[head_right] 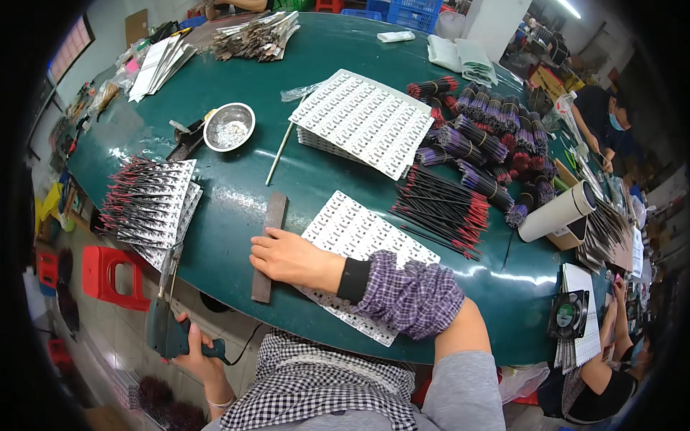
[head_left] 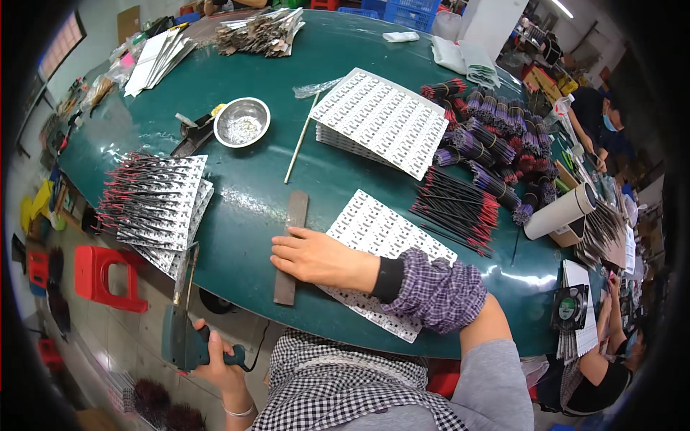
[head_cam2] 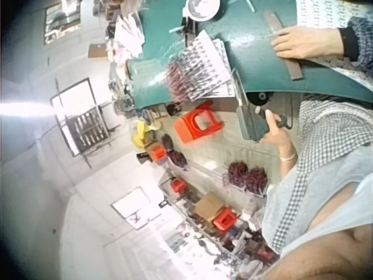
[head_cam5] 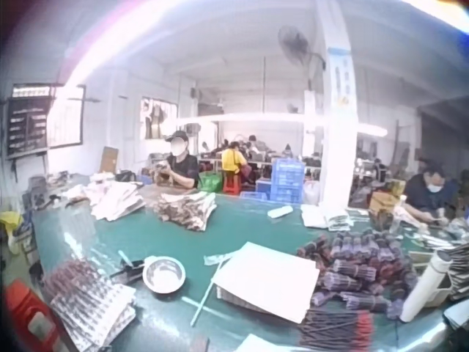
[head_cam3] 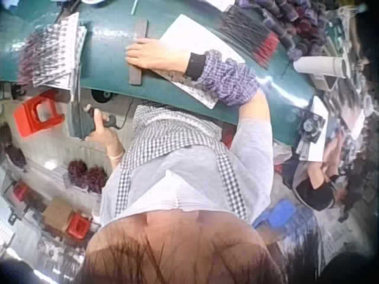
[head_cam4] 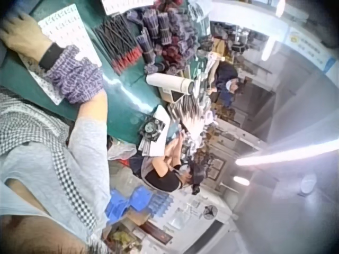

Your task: The person finishes heating wires on a panel using a handheld tool, moves the panel onto a stack, places a new panel on the table under a metal bar, and positions bundles of wires onto the panel while heating them with the tool.

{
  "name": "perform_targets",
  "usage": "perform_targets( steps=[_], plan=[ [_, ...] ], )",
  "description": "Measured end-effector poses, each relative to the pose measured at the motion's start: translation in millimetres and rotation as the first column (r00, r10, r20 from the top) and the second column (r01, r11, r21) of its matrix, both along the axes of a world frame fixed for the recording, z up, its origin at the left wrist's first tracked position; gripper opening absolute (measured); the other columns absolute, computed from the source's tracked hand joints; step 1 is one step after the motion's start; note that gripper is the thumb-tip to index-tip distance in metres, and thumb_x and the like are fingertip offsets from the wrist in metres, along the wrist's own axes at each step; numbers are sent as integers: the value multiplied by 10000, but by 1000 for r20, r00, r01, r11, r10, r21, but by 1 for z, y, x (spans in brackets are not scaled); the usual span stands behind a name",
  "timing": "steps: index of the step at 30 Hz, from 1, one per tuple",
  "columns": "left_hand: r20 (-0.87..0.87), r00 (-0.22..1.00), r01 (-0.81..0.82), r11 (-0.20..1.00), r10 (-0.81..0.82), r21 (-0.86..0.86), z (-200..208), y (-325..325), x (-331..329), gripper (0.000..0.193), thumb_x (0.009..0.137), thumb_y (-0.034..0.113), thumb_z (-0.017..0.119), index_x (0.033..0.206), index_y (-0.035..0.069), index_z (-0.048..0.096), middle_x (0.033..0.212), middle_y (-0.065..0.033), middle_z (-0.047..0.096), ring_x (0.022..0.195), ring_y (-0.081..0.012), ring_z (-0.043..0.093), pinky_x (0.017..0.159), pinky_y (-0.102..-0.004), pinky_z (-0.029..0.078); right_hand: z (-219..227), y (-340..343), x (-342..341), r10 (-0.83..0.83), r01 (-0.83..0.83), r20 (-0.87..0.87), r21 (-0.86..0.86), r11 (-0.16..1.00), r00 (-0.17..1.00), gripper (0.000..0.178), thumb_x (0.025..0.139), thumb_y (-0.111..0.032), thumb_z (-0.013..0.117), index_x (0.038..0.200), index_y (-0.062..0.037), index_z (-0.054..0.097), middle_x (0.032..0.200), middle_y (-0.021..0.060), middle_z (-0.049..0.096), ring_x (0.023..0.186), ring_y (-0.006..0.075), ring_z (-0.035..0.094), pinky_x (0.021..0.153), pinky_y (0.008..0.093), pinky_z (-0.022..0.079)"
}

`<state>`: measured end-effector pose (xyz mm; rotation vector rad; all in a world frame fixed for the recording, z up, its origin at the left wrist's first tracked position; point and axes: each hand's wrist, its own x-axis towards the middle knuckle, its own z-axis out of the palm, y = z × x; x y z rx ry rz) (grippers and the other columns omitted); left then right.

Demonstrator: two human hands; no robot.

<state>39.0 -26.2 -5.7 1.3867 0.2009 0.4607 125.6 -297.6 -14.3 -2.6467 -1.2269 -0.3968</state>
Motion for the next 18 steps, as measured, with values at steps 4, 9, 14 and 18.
perform_targets(
  steps=[4, 9, 14, 18],
  plan=[
    [-47, 999, -25, 998, 28, 52, -5, 7, 9, 301, 891, -48, 619, 1185, -73, 558, 1012, -134, 631, 554, -87, 487, 459, -218, 392, 9, -7, 8, 91, -92, -11, -110, 990, 996, 395, 893, -142, 559, 1253, 18, 577, 1202, 126, 614, 1242, 264, 548, 1089, 485, 415],
    [-85, 996, -9, 998, 14, 57, -5, 1, 21, 258, 900, -37, 616, 1151, -86, 580, 817, -76, 573, 541, -78, 471, 459, -217, 377, 23, -13, 4, 100, -82, 81, -196, 977, 992, 446, 886, -167, 573, 1274, 51, 585, 1136, 125, 614, 1134, 276, 570, 1026, 521, 448],
    [-140, 989, 54, 999, -54, -5, -11, 0, 28, 387, 887, -41, 625, 1257, -29, 510, 1194, -159, 629, 567, -83, 493, 472, -229, 417, 38, -33, -6, -16, 16, 2, -293, 956, 1000, 462, 881, -161, 576, 1292, 50, 584, 1119, 118, 603, 1120, 274, 565, 963, 501, 467],
    [-136, 985, 106, 994, -102, 28, -15, -3, 30, 390, 886, -39, 627, 1257, -19, 511, 1179, -156, 631, 569, -86, 499, 462, -230, 418, 18, -50, -5, -61, 70, 76, -133, 989, 995, 442, 883, -165, 591, 1271, 44, 619, 1019, 89, 598, 1038, 228, 567, 869, 482, 513]
  ],
)
